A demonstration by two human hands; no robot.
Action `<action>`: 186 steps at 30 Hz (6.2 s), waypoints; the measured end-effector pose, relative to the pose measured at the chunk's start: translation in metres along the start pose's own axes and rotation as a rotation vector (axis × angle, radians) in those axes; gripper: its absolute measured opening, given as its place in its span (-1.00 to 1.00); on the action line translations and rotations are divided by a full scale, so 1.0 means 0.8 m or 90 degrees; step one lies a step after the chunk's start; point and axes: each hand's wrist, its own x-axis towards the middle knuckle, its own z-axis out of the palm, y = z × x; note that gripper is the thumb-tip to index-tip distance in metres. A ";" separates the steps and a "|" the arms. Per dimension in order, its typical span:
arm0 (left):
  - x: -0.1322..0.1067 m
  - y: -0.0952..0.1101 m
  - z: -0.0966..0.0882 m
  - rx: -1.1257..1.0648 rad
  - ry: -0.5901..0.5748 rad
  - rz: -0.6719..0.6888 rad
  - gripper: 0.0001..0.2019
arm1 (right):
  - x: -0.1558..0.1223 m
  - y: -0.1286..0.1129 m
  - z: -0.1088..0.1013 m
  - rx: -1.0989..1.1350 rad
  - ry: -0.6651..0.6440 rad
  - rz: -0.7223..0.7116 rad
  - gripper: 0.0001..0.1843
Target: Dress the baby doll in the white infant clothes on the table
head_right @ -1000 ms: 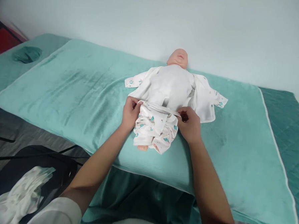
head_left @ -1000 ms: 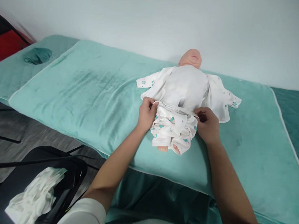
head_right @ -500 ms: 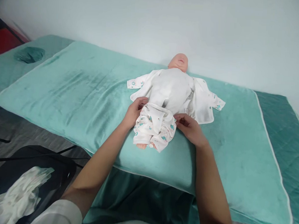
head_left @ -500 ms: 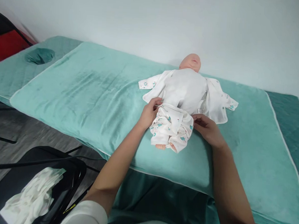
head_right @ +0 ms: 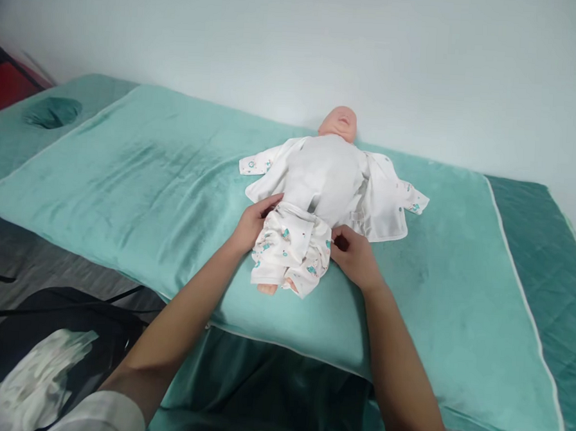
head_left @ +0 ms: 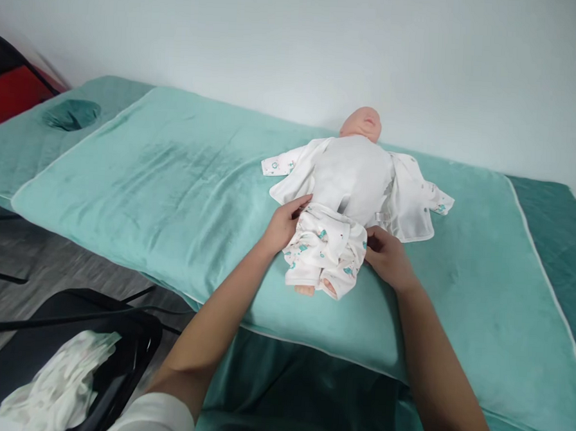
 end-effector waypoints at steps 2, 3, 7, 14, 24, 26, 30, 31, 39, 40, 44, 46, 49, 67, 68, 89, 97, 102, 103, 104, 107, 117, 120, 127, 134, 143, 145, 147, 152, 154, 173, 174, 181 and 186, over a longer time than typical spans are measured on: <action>0.001 -0.002 0.000 -0.009 0.012 -0.002 -0.52 | 0.001 0.002 0.004 -0.053 0.068 -0.045 -0.87; 0.002 -0.002 0.000 -0.007 0.019 -0.003 -0.54 | 0.003 0.002 0.005 -0.073 0.103 -0.062 -0.89; 0.004 -0.002 0.001 0.029 0.039 0.008 -0.56 | 0.015 0.002 0.006 -0.098 0.260 -0.069 -0.92; 0.005 -0.006 0.004 0.048 0.076 0.050 -0.61 | 0.025 0.010 0.001 0.030 0.140 -0.042 -0.85; -0.001 0.012 0.001 0.030 -0.006 0.030 -0.33 | 0.026 -0.005 -0.007 0.202 -0.100 0.043 -0.45; 0.001 0.013 -0.002 0.003 -0.011 0.020 -0.32 | 0.028 -0.008 -0.007 0.194 -0.151 0.019 -0.45; 0.005 0.009 -0.003 -0.052 0.008 0.004 -0.36 | 0.030 -0.003 -0.002 0.157 -0.102 -0.062 -0.62; 0.005 0.007 -0.001 -0.063 0.016 0.000 -0.36 | 0.030 -0.001 -0.001 0.142 -0.068 -0.073 -0.65; 0.002 0.002 0.008 -0.046 0.098 0.034 -0.57 | 0.040 -0.008 -0.021 0.156 0.010 -0.058 -0.77; 0.002 0.002 0.008 -0.045 0.097 0.040 -0.59 | 0.044 -0.010 -0.023 0.176 0.036 -0.054 -0.75; 0.002 0.002 0.007 -0.027 0.107 0.055 -0.71 | 0.062 -0.009 -0.020 0.200 0.120 -0.050 -0.71; 0.002 0.004 0.007 0.007 0.118 0.058 -0.74 | 0.065 -0.003 -0.014 0.179 0.125 -0.033 -0.70; -0.003 0.009 0.009 0.079 0.127 0.079 -0.76 | 0.063 0.007 -0.005 0.110 0.185 -0.046 -0.78; 0.080 0.005 0.017 0.102 0.126 0.080 -0.90 | 0.099 -0.038 -0.045 -0.263 0.285 -0.172 -0.85; 0.086 0.002 0.019 0.068 0.142 0.052 -0.92 | 0.106 -0.037 -0.044 -0.242 0.278 -0.152 -0.86; 0.120 0.019 0.018 0.158 0.094 0.077 -0.89 | 0.101 -0.009 -0.049 -0.059 0.118 -0.167 -0.76; 0.169 -0.006 0.025 0.089 0.146 0.010 -0.96 | 0.156 -0.001 -0.045 -0.075 0.304 -0.073 -0.75; 0.157 -0.009 0.025 0.092 0.159 -0.018 -0.88 | 0.155 0.004 -0.034 0.023 0.319 -0.016 -0.72; 0.153 -0.008 0.024 0.115 0.162 -0.018 -0.85 | 0.149 0.003 -0.033 0.011 0.327 -0.020 -0.72; 0.149 -0.007 0.024 0.139 0.165 -0.024 -0.84 | 0.143 0.001 -0.033 -0.022 0.339 -0.031 -0.72; 0.144 -0.001 0.021 0.172 0.154 -0.078 -0.82 | 0.132 -0.006 -0.039 -0.170 0.353 -0.038 -0.76; 0.127 0.028 0.019 0.067 -0.020 -0.125 -0.60 | 0.146 -0.001 -0.058 0.011 0.097 0.118 -0.64; 0.126 0.028 0.017 0.046 -0.027 -0.058 -0.68 | 0.145 0.004 -0.050 0.050 0.115 0.087 -0.56; 0.116 0.037 0.023 -0.063 0.018 -0.083 -0.74 | 0.149 0.013 -0.039 0.269 0.126 0.025 -0.60; 0.118 0.040 0.035 -0.141 0.085 -0.144 -0.75 | 0.148 0.000 -0.034 0.351 0.147 0.004 -0.55; 0.111 0.027 0.008 -0.287 0.021 -0.189 -0.73 | 0.148 0.009 -0.037 0.188 0.214 0.066 -0.53; 0.108 0.028 0.005 -0.291 -0.007 -0.184 -0.69 | 0.147 0.008 -0.041 0.155 0.199 0.074 -0.56; 0.107 0.028 0.005 -0.274 -0.030 -0.181 -0.66 | 0.145 0.007 -0.044 0.162 0.165 0.076 -0.60; 0.108 0.026 0.009 -0.169 -0.036 -0.165 -0.69 | 0.144 0.002 -0.047 0.244 0.079 0.055 -0.63; 0.108 0.025 0.009 -0.160 -0.028 -0.161 -0.73 | 0.144 0.001 -0.047 0.269 0.064 0.060 -0.63; 0.108 0.032 0.015 -0.118 0.035 -0.165 -0.83 | 0.146 0.000 -0.044 0.380 0.016 0.028 -0.48; 0.108 0.030 0.017 -0.118 0.050 -0.156 -0.82 | 0.146 -0.003 -0.041 0.392 0.013 0.024 -0.45; 0.114 0.013 0.026 -0.225 0.092 -0.198 -0.79 | 0.146 -0.006 -0.031 0.400 0.050 -0.020 -0.39; 0.118 0.016 0.026 -0.233 0.111 -0.204 -0.77 | 0.152 0.005 -0.036 0.396 0.059 -0.044 -0.43</action>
